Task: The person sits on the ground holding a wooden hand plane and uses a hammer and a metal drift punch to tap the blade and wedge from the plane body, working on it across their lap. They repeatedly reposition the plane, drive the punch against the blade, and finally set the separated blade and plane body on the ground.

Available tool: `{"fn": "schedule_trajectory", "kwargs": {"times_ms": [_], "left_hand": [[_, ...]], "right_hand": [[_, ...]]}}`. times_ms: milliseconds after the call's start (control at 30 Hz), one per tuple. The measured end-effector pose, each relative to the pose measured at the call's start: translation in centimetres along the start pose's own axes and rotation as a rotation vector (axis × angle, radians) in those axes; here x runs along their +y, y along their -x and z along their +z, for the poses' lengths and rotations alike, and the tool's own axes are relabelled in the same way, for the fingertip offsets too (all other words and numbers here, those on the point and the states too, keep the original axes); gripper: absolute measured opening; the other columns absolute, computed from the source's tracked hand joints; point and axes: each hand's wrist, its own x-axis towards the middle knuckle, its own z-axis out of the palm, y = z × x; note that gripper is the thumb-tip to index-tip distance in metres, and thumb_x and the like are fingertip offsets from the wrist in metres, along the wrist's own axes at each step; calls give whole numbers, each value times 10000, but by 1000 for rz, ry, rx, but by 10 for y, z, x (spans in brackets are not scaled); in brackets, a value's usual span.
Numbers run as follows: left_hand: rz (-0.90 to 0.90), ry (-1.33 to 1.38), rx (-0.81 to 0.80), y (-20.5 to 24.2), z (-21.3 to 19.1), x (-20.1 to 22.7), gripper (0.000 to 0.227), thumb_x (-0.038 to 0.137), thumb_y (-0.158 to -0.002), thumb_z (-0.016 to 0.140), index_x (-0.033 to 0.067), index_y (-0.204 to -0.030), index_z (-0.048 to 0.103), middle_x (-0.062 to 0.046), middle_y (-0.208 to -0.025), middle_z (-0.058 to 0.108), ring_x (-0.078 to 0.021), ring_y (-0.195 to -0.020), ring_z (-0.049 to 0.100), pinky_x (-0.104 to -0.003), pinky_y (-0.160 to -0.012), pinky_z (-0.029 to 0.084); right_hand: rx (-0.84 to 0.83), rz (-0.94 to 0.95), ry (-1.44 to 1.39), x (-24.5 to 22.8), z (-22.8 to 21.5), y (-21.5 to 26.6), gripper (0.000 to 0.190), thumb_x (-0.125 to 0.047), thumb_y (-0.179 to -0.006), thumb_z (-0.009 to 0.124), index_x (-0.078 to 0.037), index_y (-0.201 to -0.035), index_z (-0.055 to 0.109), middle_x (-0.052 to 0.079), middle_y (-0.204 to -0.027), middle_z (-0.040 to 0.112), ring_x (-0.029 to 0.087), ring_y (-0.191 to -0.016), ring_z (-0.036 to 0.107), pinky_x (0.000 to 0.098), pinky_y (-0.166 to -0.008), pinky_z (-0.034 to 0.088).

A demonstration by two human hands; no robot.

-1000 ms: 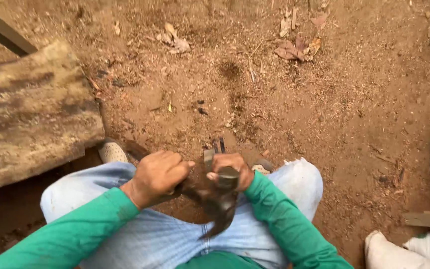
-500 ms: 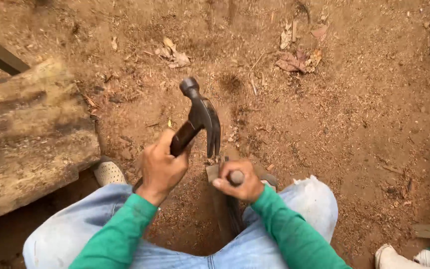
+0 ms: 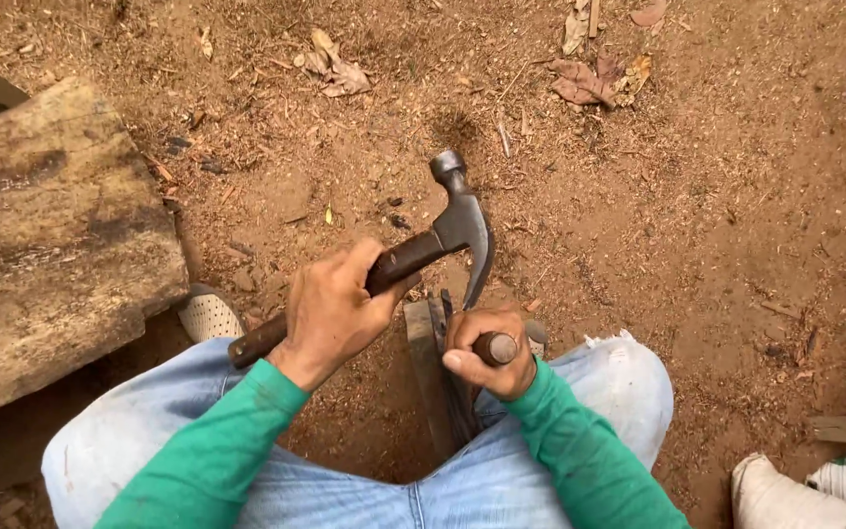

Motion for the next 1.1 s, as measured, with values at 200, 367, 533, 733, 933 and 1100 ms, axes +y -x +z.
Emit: {"fn": "schedule_trajectory", "kwargs": {"times_ms": [200,367,533,733,933,1100], "left_hand": [[-22,25,-43,1,-2,-1,330,388,-849,821,123,-866,625,-90,-665,672,-329,-586,679,-481,-489,479],[30,9,-38,0,-5,2,385,436,-828,832,113,-897,634,-89,-669,669,-323,-572,677,-471,-478,488],[114,32,6,5,-5,0,377,432,-831,822,114,-910,636,-101,-711,672,-338,-610,679,-472,-491,491],[230,51,-160,12,-13,4,337,153,-717,777,99,-998,599,-112,-801,684,-352,-680,685,-479,-540,516],[611,34,-212,30,-31,12,386,147,-673,739,76,-1004,555,-110,-885,663,-332,-791,701,-449,-653,561],[605,-459,-340,33,-55,22,128,227,-852,660,156,-930,589,-61,-752,611,-271,-682,673,-428,-563,532]], "right_hand": [[16,26,-33,5,4,3,250,-118,-917,739,-40,-740,580,79,-728,627,171,-662,586,327,-619,474],[42,26,28,0,4,4,256,-130,-904,748,-45,-737,574,74,-716,631,168,-645,590,323,-611,478],[25,-20,6,5,4,8,279,-136,-928,744,-53,-735,560,69,-719,625,183,-666,599,340,-649,506],[23,6,-61,16,7,24,256,-92,-925,748,-56,-773,546,73,-740,594,203,-699,573,361,-682,492],[-81,-66,360,19,-5,21,210,-156,-860,762,-61,-821,579,89,-846,648,231,-767,653,373,-726,523],[-100,-195,-162,59,-9,25,197,-160,-853,791,-40,-846,635,119,-834,651,262,-753,605,408,-716,505]]}}
